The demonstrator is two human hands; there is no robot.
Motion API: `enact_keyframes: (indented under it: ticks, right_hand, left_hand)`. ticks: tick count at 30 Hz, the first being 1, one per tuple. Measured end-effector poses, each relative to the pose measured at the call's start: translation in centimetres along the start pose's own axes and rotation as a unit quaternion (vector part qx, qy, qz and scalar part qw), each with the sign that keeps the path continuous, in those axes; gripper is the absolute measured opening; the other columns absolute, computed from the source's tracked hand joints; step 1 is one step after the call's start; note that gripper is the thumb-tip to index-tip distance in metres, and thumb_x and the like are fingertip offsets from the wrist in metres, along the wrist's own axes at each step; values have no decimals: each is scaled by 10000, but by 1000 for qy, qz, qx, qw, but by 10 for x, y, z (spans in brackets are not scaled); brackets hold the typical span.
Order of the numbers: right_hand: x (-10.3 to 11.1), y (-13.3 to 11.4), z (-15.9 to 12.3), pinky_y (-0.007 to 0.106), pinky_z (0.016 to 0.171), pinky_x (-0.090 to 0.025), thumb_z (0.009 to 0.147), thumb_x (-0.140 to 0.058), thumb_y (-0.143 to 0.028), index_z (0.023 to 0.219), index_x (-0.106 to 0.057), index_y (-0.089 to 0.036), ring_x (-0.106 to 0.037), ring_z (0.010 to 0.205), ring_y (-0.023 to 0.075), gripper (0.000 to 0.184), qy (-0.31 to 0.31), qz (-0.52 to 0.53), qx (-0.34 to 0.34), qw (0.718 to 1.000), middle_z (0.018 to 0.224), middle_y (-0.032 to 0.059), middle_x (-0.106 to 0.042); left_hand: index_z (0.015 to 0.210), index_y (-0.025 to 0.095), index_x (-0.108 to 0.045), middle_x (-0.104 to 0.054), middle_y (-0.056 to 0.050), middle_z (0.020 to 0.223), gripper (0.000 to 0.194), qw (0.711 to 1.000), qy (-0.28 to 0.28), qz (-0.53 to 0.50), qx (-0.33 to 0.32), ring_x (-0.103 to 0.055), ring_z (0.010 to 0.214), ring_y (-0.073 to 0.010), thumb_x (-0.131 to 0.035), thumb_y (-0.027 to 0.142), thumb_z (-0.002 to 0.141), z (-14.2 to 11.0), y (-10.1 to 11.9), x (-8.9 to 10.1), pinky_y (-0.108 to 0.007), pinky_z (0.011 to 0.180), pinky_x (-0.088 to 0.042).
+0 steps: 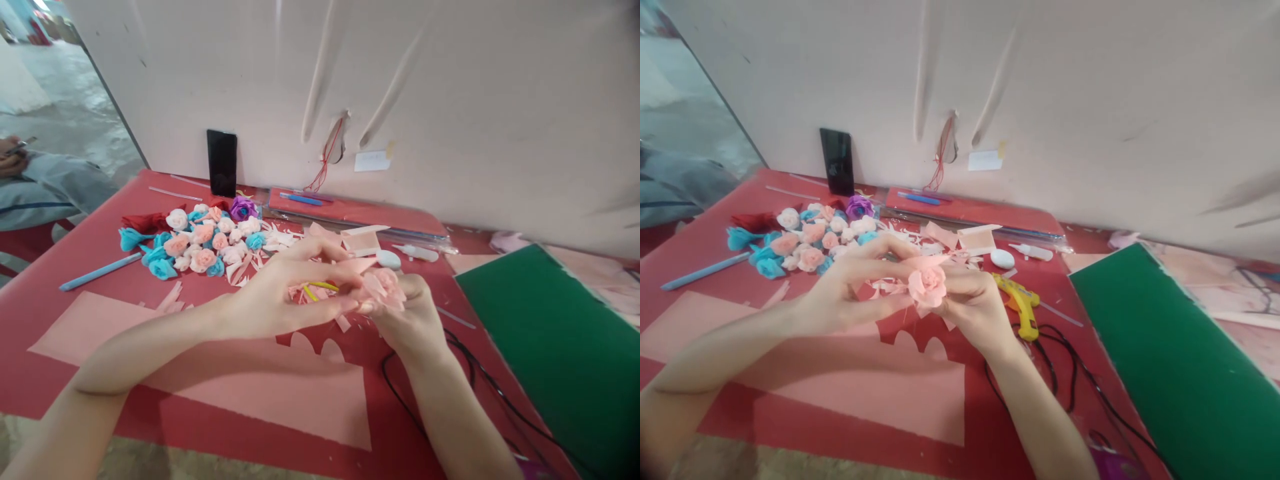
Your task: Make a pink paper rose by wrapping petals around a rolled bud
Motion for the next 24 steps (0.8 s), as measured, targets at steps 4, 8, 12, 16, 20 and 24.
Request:
enact_keyframes:
  ticks: [4,8,12,16,20,24]
  right_hand:
    - [-4,2,-2,190,361,-350,664,-751,-340,518,-665,-194,-427,387,67,223,-8,23,-40,999,423,-49,-511]
    - [-8,3,-1,204,422,-472,650,-749,-405,593,-709,-211,-570,453,105,206,-46,62,-70,995,489,-15,-620]
    - [-9,6,0,212,437,-495,688,-727,-387,642,-720,-211,-619,505,128,182,-60,90,-83,991,521,9,-654]
    - [-10,6,1,213,438,-490,726,-689,-406,662,-712,-220,-644,584,141,198,-78,90,-71,990,587,15,-677]
    - [-8,2,0,195,439,-476,761,-670,-340,641,-680,-205,-590,519,100,181,-111,52,-48,991,579,-13,-652]
    - [-2,7,-5,198,419,-463,786,-637,-374,683,-637,-164,-563,496,93,233,-157,-9,-29,987,591,-18,-612]
  left_hand:
    - [762,120,-695,-583,-42,831,70,996,-12,-81,25,-553,850,-113,-638,157,780,0,-3,1,-219,786,-488]
    - [710,157,-708,-591,-13,797,63,976,-37,-192,95,-571,784,-95,-674,109,734,2,-7,5,-200,718,-496]
    - [663,194,-718,-577,6,762,134,958,-29,-253,134,-566,762,-93,-683,70,697,4,-7,5,-205,714,-498]
    - [661,200,-722,-559,10,759,153,949,-22,-282,138,-552,719,-78,-671,60,698,3,-7,4,-192,673,-490]
    - [701,198,-734,-572,2,772,170,959,-60,-255,108,-545,745,-80,-664,44,702,4,-8,7,-199,738,-475]
    - [708,209,-733,-596,-11,801,198,956,-133,-248,76,-564,786,-106,-657,26,705,4,-10,10,-227,757,-485]
Point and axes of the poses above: each hand's wrist, its own z-axis towards the middle knuckle, its own x-axis out of the back of the hand, y = z × x, the point moved 1 cm from there along z, towards the middle knuckle
